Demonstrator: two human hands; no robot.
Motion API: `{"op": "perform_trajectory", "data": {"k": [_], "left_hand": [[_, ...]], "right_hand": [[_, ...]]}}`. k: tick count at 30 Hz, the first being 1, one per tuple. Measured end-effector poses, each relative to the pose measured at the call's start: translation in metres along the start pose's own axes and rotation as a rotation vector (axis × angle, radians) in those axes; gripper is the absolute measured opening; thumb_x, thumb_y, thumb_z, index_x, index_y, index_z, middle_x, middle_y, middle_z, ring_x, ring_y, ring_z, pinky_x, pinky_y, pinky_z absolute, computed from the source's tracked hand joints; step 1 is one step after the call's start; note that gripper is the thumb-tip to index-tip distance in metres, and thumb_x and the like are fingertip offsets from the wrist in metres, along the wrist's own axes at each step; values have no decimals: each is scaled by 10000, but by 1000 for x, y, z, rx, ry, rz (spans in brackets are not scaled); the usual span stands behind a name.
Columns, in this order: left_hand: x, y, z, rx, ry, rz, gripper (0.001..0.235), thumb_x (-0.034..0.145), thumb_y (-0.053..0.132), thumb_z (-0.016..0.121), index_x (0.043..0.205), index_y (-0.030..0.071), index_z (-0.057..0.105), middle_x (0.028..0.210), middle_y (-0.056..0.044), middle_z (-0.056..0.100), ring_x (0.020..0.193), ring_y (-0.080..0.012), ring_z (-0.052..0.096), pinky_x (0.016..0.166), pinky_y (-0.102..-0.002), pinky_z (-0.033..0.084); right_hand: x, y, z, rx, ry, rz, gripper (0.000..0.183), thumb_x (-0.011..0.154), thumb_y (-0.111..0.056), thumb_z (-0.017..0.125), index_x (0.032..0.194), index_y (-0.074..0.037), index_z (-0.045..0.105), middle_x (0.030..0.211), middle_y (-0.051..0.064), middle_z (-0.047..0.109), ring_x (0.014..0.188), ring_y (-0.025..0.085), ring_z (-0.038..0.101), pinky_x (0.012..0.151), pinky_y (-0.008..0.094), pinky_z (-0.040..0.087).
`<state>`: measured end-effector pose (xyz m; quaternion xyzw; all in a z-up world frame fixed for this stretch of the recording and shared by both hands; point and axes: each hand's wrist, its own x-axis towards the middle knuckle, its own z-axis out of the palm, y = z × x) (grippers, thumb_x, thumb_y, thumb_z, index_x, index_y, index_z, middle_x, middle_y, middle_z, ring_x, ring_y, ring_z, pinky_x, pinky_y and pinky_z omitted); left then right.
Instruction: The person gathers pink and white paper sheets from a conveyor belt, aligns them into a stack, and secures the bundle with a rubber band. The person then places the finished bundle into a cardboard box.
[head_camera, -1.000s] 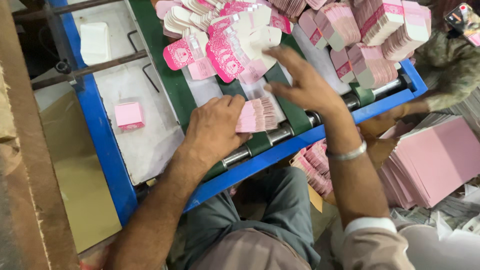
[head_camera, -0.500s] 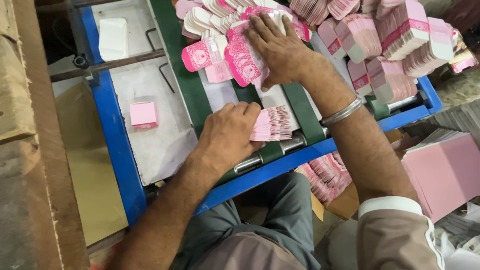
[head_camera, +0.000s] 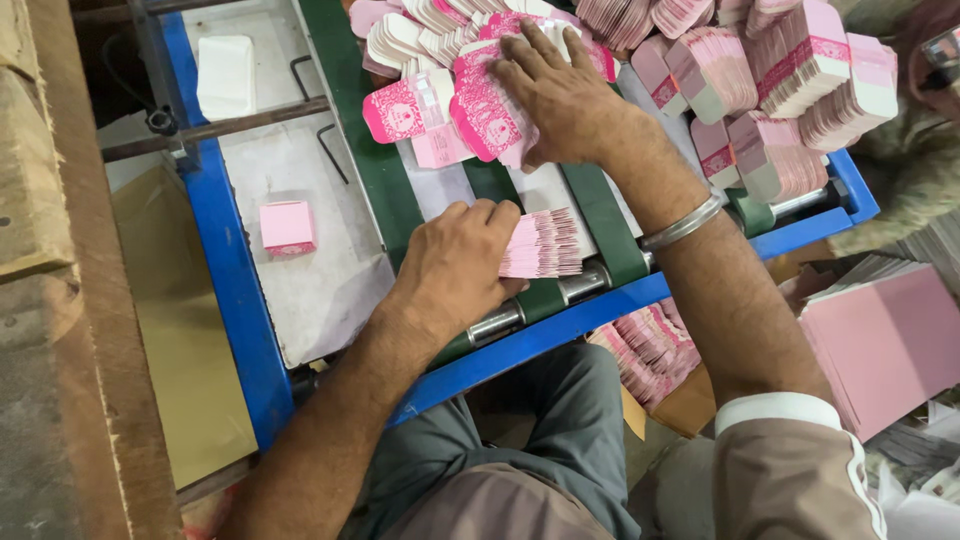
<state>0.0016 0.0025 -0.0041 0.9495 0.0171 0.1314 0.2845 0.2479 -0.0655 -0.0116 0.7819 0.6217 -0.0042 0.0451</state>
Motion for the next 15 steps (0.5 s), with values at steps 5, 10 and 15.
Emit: {"op": "perform_trajectory", "data": {"k": [5,10,15], "left_hand": [[0,-1,2,9,7,14,539,634,268,919,993,52,580,945,-148,658,901,-368,656,763,-492,552],[0,-1,1,-1,-5,6,539,641,269,919,1002,54,581,935,-149,653,896,-366,654,760,-490,550],[-1,0,1,17,8,14,534,651,266,919,1002,52,578,940,-149,653,901,-363,654,770,-484,552]], "right_hand": [[0,3,5,-43,55,-30,1213,478,-345,991,1504,-11,436,1619,210,327,1550,371,168,1214,628,167],[-8,-2,5,-125,145,-52,1095,521,-349,977,1438,18,502,1597,216,379,1545,378,222,1224,617,171],[-23,-8,-1,-109,216,-64,920,623,-273,949,1381,-1,505,1437,153,530,1509,369,365,1245,605,197]]}}
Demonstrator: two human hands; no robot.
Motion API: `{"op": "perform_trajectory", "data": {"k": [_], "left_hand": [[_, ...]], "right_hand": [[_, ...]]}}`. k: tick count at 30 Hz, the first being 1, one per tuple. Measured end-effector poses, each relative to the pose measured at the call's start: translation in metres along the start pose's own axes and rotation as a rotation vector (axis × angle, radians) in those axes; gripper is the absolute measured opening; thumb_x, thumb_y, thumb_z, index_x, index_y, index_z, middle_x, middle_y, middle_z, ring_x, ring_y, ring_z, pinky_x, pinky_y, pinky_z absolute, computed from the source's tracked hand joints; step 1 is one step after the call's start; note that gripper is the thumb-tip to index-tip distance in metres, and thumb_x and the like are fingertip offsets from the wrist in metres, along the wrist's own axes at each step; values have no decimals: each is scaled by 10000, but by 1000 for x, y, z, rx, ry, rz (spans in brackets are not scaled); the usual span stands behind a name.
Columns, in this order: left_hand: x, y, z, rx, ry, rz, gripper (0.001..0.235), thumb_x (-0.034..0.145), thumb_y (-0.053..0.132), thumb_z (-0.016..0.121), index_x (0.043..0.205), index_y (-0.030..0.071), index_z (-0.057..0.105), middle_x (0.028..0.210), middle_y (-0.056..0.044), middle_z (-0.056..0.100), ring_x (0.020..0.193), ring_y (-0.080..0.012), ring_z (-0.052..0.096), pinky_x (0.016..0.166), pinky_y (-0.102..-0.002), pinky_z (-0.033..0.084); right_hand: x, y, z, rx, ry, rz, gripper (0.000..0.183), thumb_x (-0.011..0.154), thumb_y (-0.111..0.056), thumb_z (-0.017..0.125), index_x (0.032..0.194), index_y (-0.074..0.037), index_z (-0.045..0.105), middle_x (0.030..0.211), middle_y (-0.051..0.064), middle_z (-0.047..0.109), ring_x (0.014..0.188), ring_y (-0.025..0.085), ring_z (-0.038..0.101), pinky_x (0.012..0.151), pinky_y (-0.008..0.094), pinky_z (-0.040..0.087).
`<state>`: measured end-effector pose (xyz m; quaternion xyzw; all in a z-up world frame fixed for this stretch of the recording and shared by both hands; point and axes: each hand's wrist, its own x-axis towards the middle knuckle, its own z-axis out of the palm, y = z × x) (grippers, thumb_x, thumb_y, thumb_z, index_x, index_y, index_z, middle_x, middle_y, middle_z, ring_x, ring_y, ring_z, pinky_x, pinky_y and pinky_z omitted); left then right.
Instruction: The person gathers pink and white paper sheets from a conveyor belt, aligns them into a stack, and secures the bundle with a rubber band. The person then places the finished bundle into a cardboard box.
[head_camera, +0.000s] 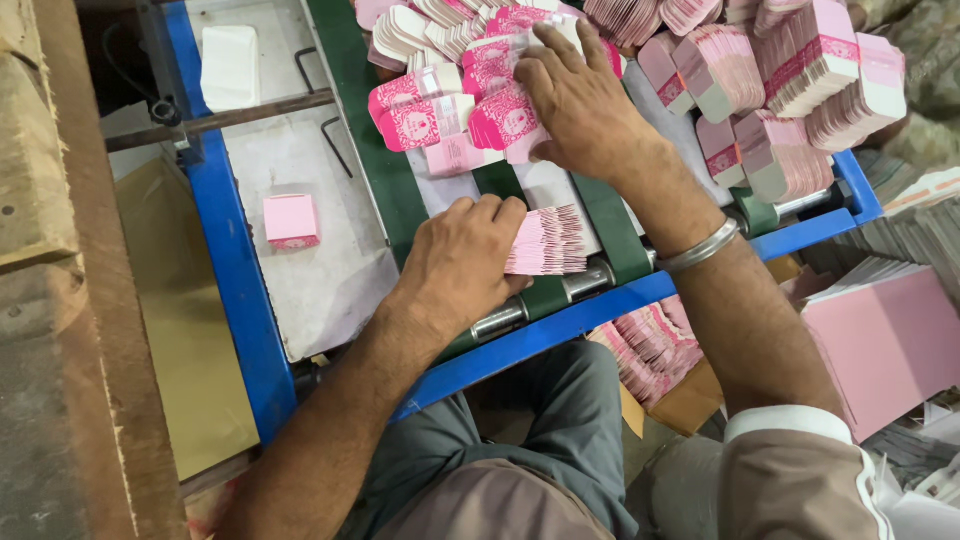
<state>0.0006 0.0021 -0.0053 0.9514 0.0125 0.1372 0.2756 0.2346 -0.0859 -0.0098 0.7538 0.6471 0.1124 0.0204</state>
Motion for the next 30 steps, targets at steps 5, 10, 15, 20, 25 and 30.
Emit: {"op": "perform_trajectory", "data": {"k": [5,10,15,20,25,30], "left_hand": [[1,0,0,-19,2,-4,555,642,283,925,1008,51,579,939,-145,655,923,-361,657,776,-481,552],[1,1,-1,-9,10,1,568,624,279,928,1015,53,584,934,-140,659,907,-357,661,768,-482,552],[-1,0,0,-13,-31,-37,567,655,289,930,1051,56,596,1010,-140,648,995,-363,635,860,-505,520],[2,-5,7,31,120,24,723,515,322,960,1093,42,627,1329,-247,569,1236,-413,541,1098,-621,336],[7,-12,3,-33,28,-50,738,503,338,987,1076,43,628,1481,-348,378,1330,-464,461,1125,-632,283],[9,-9,1,-26,-13,-71,734,515,336,980,1095,55,627,1522,-361,335,1331,-463,462,1135,-610,297]], "right_hand": [[-16,-3,-10,33,53,-2,879,714,-233,913,1437,8,476,1236,155,559,1265,358,517,1201,541,318],[-21,0,-12,171,57,24,797,768,-189,871,1440,12,491,1244,187,572,1176,382,548,978,472,461],[-13,10,-8,304,93,-13,575,807,-97,793,1333,-2,582,1190,187,594,1143,398,584,979,470,488],[-13,17,-8,427,47,20,401,880,-91,757,1250,5,636,1095,184,621,1087,403,603,928,474,495],[-16,25,-13,590,-54,159,395,906,-107,727,1272,10,634,1117,185,654,1007,364,655,872,446,530],[-18,32,-5,759,-99,174,410,908,-163,730,1277,1,658,1130,175,699,923,255,711,810,381,568]]}}
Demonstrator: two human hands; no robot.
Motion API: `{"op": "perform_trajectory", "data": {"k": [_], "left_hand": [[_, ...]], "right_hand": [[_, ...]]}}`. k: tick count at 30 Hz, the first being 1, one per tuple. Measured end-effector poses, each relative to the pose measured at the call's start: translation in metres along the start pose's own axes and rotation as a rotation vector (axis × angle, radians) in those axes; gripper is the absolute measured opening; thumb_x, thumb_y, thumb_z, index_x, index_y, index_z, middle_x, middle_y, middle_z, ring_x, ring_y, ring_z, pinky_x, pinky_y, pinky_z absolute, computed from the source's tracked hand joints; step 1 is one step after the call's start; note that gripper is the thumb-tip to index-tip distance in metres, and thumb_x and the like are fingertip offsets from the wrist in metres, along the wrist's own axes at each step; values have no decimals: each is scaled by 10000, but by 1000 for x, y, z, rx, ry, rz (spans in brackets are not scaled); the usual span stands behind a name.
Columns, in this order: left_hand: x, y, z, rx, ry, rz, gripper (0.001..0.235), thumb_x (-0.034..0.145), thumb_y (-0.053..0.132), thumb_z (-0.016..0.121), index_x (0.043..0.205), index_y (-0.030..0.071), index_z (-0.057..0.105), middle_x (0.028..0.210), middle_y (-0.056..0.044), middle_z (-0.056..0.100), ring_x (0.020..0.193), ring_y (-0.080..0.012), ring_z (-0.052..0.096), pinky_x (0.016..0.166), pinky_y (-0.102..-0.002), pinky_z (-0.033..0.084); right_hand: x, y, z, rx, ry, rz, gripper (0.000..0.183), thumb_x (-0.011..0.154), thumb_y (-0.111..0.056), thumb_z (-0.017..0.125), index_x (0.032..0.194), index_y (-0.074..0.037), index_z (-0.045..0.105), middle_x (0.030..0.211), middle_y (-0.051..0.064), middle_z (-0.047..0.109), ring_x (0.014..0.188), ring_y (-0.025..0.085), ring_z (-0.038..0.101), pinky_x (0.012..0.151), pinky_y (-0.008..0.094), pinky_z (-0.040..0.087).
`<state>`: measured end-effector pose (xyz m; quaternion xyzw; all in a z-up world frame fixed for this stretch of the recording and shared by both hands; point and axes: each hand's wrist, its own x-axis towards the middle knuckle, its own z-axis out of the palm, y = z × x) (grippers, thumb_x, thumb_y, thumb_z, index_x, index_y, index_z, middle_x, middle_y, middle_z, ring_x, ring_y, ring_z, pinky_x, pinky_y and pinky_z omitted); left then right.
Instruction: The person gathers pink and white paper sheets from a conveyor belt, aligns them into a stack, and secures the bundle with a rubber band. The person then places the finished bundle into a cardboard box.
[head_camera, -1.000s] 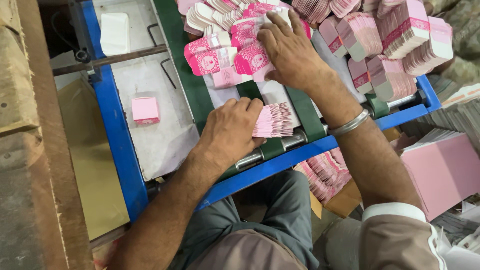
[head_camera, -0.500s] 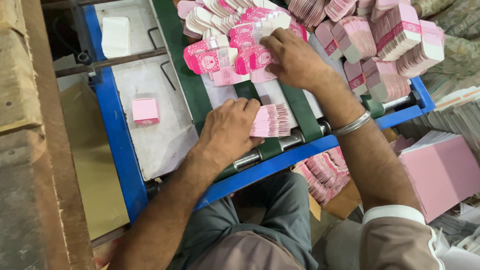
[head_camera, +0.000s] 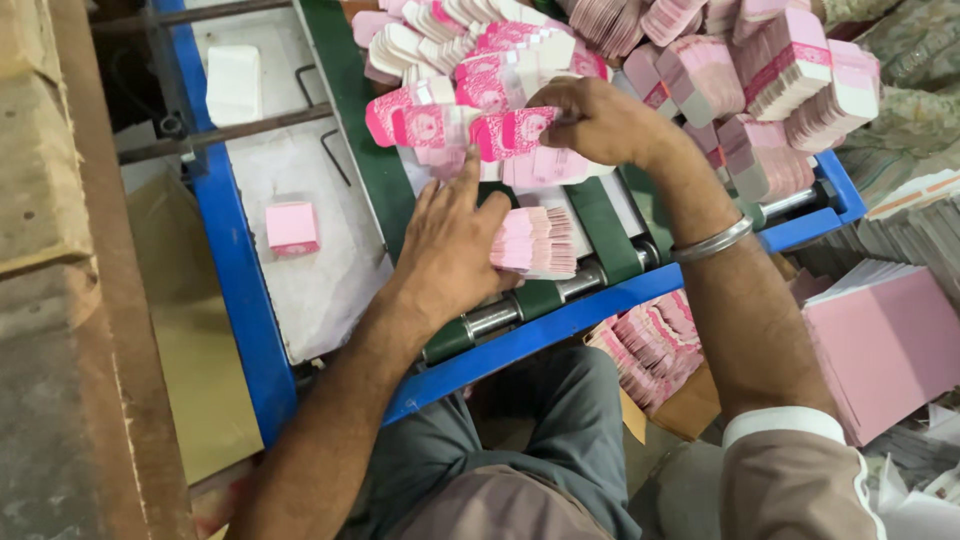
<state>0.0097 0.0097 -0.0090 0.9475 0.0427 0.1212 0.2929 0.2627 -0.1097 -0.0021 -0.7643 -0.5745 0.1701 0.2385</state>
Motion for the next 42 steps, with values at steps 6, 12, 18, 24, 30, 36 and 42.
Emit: {"op": "perform_trajectory", "data": {"k": [6,12,18,24,30,36,42], "left_hand": [[-2,0,2,28,58,32,773,493,353,988,1106,45,631,1472,-360,388,1355,-490,433,1120,-588,316],[-1,0,1,30,29,-7,759,500,322,987,1112,51,630,1474,-358,408,1316,-477,466,1105,-573,340],[-2,0,2,3,-9,-26,759,546,322,975,1159,60,614,1427,-251,526,1265,-433,539,1085,-539,398],[-3,-2,5,36,49,10,790,493,329,986,1136,51,621,1377,-280,547,1203,-449,554,1045,-542,401],[-5,-3,5,-12,4,-5,690,583,298,945,1155,75,630,1224,-160,638,1153,-394,600,1016,-527,451],[-4,2,0,63,48,34,653,576,321,960,1121,81,691,1166,-134,579,1169,-346,523,1029,-518,406],[-13,10,-5,142,231,85,699,513,386,974,1102,93,739,1351,-199,472,1316,-412,360,1090,-639,251]], "right_hand": [[-9,-9,-10,49,36,252,446,865,-188,784,1271,-32,685,876,159,684,803,262,638,700,402,506],[-17,-15,-10,-15,238,-21,354,914,-110,754,1233,23,679,1093,141,664,937,254,665,814,372,533],[-21,-10,0,-32,315,57,379,918,-105,768,1248,43,656,1150,151,644,1020,297,638,877,395,505],[-28,-27,6,-238,479,-38,312,934,-79,766,1210,33,673,1159,196,652,1065,398,642,899,450,516],[-30,-46,7,-302,606,-71,259,946,-46,781,1192,17,727,1110,150,682,1025,321,666,897,398,532],[-41,-71,-3,150,312,63,243,949,-70,782,1171,1,716,1000,99,703,895,180,672,775,297,544],[-46,-81,17,140,181,-72,230,883,-16,771,1109,-7,725,995,95,716,882,191,710,758,317,568]]}}
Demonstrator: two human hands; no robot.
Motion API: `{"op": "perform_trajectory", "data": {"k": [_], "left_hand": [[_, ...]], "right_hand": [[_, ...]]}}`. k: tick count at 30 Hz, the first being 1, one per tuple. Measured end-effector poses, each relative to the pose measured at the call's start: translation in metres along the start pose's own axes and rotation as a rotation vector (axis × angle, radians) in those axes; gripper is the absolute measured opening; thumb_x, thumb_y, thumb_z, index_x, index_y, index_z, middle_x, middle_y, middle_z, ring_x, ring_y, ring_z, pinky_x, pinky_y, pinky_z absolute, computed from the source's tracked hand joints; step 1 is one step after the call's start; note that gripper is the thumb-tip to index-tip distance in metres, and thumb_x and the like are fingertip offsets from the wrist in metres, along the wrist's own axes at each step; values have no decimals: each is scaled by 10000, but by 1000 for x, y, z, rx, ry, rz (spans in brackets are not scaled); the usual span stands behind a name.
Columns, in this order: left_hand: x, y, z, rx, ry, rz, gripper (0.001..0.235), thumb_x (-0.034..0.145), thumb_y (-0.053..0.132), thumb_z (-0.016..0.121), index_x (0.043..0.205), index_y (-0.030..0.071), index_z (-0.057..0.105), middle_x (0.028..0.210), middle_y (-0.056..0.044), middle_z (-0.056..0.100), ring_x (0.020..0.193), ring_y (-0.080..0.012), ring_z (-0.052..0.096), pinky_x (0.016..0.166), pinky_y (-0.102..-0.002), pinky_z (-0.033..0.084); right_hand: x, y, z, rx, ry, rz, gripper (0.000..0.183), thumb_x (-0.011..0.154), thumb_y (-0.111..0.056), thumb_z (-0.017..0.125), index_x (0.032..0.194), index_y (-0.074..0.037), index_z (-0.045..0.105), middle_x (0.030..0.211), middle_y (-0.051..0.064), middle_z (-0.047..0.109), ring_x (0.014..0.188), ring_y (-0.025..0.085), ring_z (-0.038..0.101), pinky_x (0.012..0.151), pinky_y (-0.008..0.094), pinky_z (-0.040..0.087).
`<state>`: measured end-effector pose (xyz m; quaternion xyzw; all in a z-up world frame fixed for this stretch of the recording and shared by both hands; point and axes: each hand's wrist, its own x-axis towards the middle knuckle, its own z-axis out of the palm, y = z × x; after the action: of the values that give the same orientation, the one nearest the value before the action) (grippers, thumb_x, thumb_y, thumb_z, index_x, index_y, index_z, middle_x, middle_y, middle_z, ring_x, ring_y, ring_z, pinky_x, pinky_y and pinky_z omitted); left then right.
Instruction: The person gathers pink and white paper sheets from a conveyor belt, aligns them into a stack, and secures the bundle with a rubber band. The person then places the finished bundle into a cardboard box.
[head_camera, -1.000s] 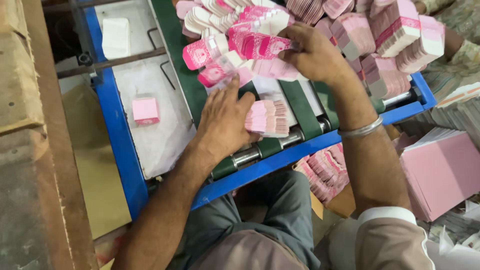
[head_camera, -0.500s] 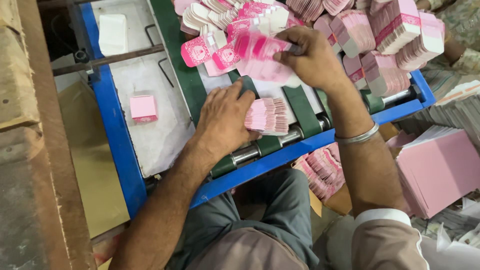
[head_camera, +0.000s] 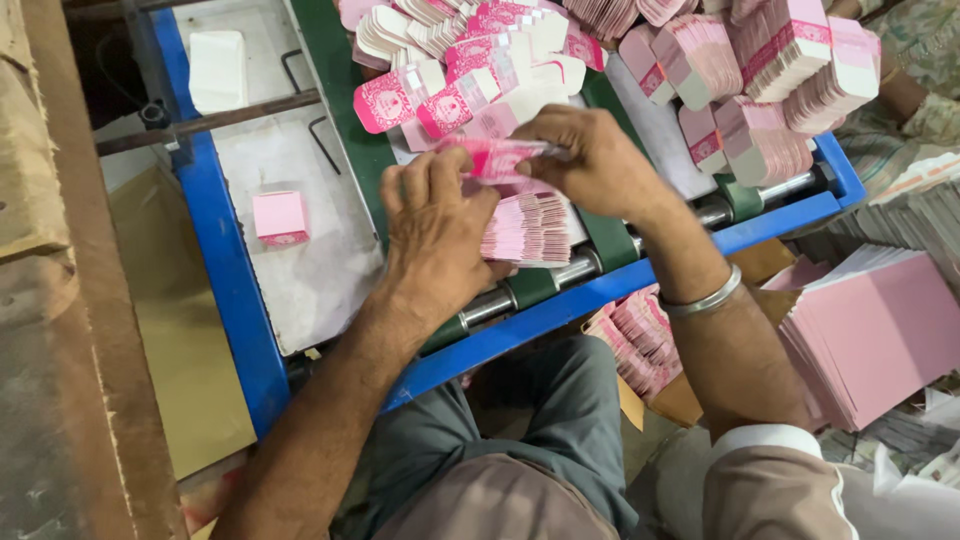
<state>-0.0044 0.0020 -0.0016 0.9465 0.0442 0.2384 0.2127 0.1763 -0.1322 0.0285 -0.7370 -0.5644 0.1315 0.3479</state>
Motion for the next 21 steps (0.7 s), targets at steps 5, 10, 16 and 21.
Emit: {"op": "perform_trajectory", "data": {"k": [5,10,16,21], "left_hand": [[-1,0,-1,51,100,79,745,421,407,974,1070,129,737,1457,-233,416,1383,-488,292,1070,-747,135],[3,-11,5,-63,-46,109,808,503,341,980,1196,62,673,1441,-180,463,1347,-406,413,1115,-617,307],[2,-12,6,-100,-97,74,794,540,293,963,1226,53,641,1362,-150,524,1215,-379,502,995,-518,443],[6,-12,4,-82,-132,75,858,541,319,966,1275,65,601,1342,-169,509,1148,-393,516,960,-520,448]], "right_hand": [[-7,9,7,29,-87,-56,247,839,11,781,1078,-8,723,974,94,713,934,209,694,785,339,545],[-10,25,5,181,-164,-27,239,942,-101,690,1162,-6,700,1047,90,680,988,222,665,870,340,537],[-34,35,25,548,-110,159,608,1104,-490,326,1332,13,581,1238,110,666,1149,179,624,1030,316,491],[-46,52,41,554,164,286,606,1091,-506,410,1265,32,628,1136,77,687,1040,127,624,954,297,504]]}}
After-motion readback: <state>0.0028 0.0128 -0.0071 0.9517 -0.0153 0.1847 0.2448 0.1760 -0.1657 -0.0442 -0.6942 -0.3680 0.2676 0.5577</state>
